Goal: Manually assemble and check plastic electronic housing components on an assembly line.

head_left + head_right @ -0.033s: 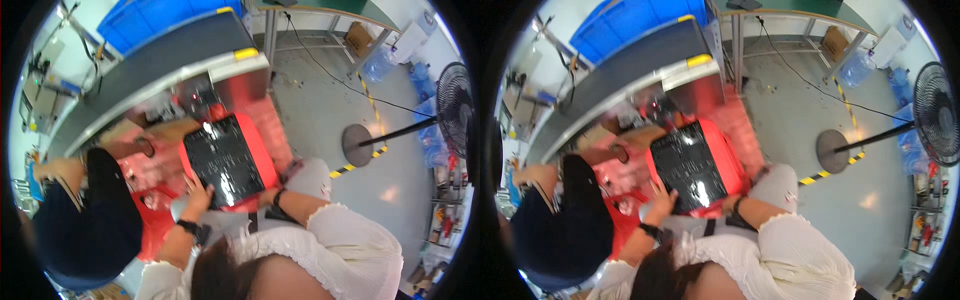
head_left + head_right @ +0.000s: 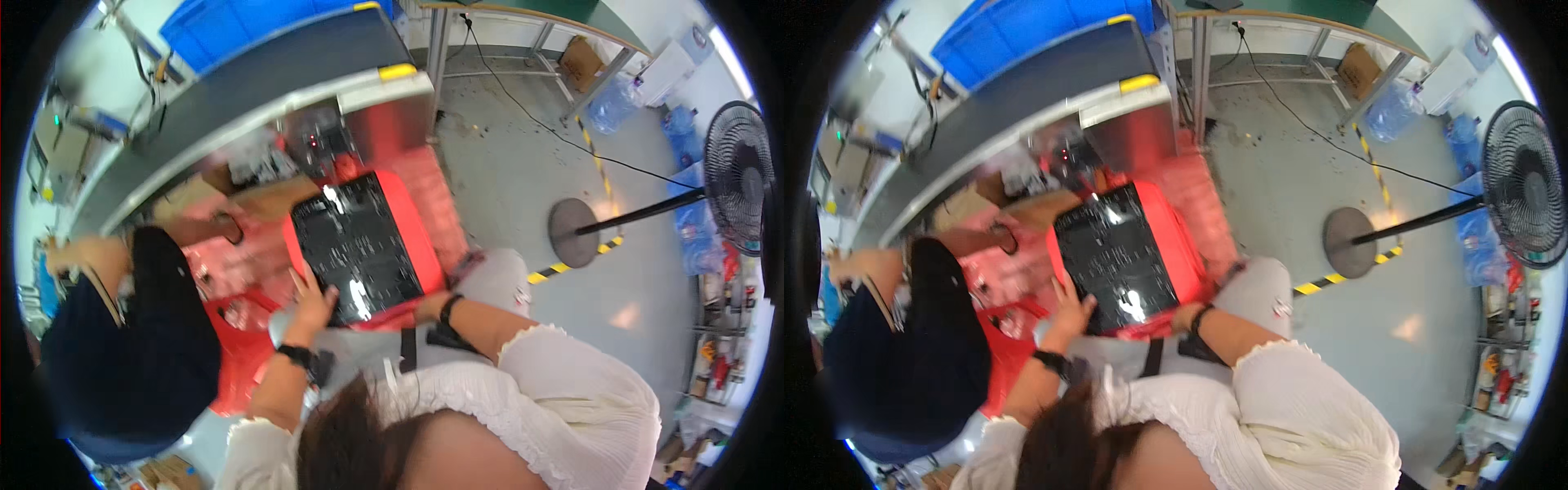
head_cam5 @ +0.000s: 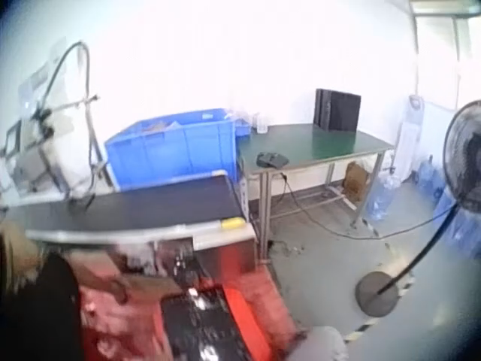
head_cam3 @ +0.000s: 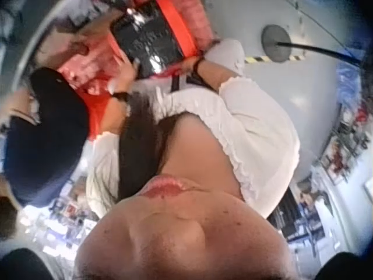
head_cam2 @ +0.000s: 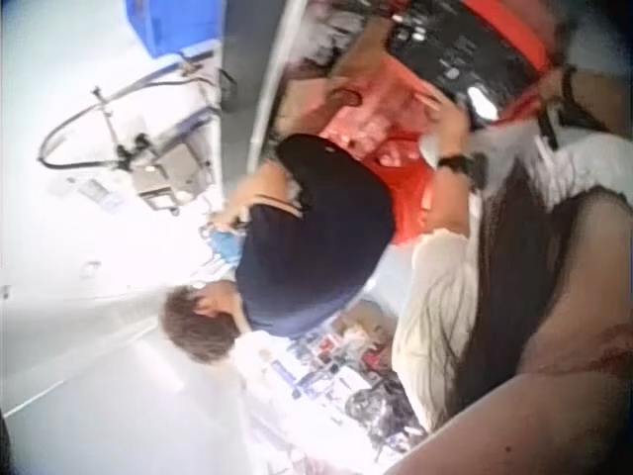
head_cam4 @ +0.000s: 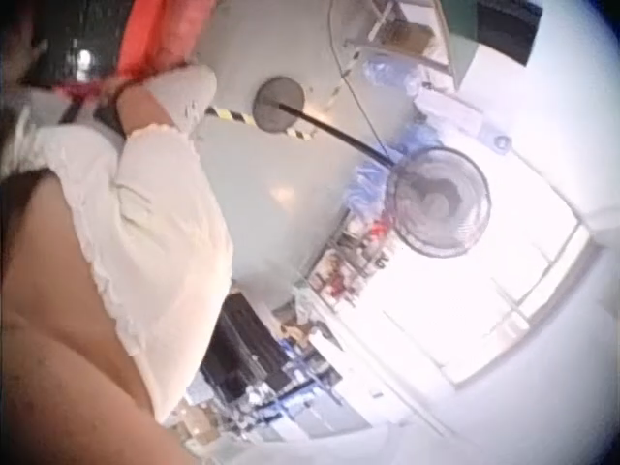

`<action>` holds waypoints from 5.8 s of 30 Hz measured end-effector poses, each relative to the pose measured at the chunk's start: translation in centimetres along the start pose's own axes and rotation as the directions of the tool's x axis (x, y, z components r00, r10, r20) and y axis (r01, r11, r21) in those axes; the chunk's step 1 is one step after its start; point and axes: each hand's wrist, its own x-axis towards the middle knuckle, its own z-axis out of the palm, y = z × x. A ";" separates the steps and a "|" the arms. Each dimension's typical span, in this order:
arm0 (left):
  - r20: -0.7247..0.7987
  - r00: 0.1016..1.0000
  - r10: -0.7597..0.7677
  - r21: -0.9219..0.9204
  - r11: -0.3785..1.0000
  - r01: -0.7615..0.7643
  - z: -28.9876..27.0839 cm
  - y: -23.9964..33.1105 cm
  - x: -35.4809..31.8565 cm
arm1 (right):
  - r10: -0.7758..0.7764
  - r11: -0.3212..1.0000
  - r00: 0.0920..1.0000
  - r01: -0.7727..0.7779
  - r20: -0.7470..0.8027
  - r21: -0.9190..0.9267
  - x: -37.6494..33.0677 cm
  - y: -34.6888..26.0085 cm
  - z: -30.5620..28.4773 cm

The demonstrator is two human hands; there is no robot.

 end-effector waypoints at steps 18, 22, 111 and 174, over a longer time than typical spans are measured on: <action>0.268 -0.564 0.781 -0.795 -0.151 -0.587 -19.2 17.3 -25.9 | -0.960 0.207 0.233 0.965 0.158 -0.161 -44.8 -14.0 -1.2; 0.298 -0.380 0.876 -0.727 -0.049 -0.685 -21.3 18.1 -31.2 | -0.843 0.252 0.404 0.880 0.355 -0.403 -48.4 -17.5 -2.3; -0.442 0.864 -0.242 0.246 0.893 0.376 -11.7 -5.2 -5.2 | -0.271 0.905 0.651 -0.079 -0.709 -0.419 -29.8 -27.8 -52.2; -0.456 0.778 0.432 0.541 0.829 -0.144 -37.3 10.1 25.6 | -0.216 0.914 0.663 -0.120 -0.716 -0.387 -13.4 -14.6 -53.1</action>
